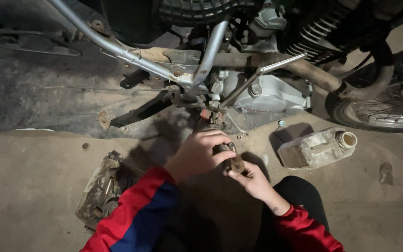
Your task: The person kneels beside a motorcycle and uses a wrench to loosen and tighten bolts on the footpeg and gear-shifter assembly. They remove a bolt, place it in a parts tray, then reinsert and tighten it, repeating the process for a second bolt while another person assists by holding the frame.
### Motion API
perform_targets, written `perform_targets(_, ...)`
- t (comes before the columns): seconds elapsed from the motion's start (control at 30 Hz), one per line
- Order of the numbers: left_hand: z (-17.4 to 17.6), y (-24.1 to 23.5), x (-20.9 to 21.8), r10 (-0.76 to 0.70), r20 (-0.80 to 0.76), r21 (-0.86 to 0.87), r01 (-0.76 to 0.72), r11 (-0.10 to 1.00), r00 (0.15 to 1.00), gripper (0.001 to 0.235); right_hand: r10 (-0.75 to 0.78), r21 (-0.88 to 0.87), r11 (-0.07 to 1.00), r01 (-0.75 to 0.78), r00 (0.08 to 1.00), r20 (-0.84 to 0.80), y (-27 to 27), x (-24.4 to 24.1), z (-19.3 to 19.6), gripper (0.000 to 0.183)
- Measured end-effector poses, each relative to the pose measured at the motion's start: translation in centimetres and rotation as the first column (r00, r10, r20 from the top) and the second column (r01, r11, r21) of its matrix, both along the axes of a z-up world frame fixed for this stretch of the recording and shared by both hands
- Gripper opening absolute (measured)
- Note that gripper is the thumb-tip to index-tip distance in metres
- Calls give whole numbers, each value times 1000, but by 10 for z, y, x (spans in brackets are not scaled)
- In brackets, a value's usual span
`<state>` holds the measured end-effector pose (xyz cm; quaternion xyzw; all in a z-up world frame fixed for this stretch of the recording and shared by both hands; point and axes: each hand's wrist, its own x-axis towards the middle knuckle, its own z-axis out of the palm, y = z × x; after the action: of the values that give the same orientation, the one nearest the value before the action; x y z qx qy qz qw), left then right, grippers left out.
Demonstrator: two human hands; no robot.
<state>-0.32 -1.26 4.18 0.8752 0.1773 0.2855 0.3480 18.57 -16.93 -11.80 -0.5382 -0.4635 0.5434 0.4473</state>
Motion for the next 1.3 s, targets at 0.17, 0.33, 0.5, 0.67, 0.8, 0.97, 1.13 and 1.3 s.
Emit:
perform_targets(0.17,9,-4,0,29,35,-25,-28,999,999,24,-100,202,979,31,935,340,6,1,26,85)
perform_targets(0.33,15,-1,-2,42,4,81,-42,996,999,21,-142,330,944,-10,889,434,10,-4,52,69)
perform_targets(0.5,7,-2,1,88,92,39,-91,995,992,22,-123,233,972,8,865,486,10,-6,54,68)
perform_targets(0.67,-28,13,-3,227,9,-475,-195,858,974,18,-66,227,971,-81,817,573,5,0,36,64)
perform_targets(0.8,-34,28,-11,386,198,-670,-163,724,901,18,-70,121,992,31,938,339,2,2,30,39)
perform_targets(0.97,-39,45,-27,466,269,-766,-106,634,843,23,-202,167,971,169,959,200,-1,2,31,39)
perform_targets(1.13,-64,62,-40,624,233,-850,-156,503,746,25,-80,318,946,64,996,35,-9,7,24,35)
perform_targets(1.3,-72,73,-47,643,176,-878,-176,445,745,29,25,299,954,5,995,-98,-11,9,32,32)
